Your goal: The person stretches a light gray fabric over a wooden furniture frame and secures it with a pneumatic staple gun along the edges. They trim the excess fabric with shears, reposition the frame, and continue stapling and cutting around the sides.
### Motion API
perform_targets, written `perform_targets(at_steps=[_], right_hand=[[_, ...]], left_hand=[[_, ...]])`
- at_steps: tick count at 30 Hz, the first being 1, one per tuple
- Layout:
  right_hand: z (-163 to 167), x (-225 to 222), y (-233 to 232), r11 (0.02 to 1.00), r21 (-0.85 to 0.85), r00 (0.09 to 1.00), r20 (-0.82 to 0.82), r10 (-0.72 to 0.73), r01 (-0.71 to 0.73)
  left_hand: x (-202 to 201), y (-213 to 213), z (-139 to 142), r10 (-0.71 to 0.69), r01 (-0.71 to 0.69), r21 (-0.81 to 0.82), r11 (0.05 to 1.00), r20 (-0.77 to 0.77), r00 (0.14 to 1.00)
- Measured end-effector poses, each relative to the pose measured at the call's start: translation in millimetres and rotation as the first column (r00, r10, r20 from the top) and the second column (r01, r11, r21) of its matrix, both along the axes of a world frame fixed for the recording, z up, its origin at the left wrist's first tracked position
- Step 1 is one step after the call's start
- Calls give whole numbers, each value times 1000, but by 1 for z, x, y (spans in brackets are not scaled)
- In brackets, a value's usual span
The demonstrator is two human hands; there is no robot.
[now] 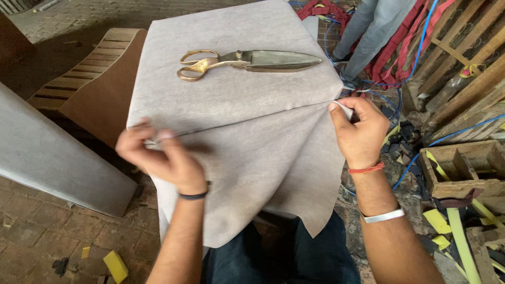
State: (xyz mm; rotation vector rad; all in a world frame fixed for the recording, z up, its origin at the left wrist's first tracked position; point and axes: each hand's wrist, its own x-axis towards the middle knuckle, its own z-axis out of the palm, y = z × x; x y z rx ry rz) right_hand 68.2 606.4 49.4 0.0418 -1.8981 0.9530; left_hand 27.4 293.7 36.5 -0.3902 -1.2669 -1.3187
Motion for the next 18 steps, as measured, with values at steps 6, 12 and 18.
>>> perform_targets(at_steps=[6,12,18], right_hand=[[-7,4,3,999,-20,998,-45,41,-41],[-15,7,13,966,-203,984,48,172,-159],[-15,7,15,912,-205,935,-69,349,-356]], left_hand=[[-6,129,21,188,-252,-751,610,-172,967],[-1,134,26,178,-242,-766,595,-168,970],[25,147,22,234,-198,-746,635,-59,971]])
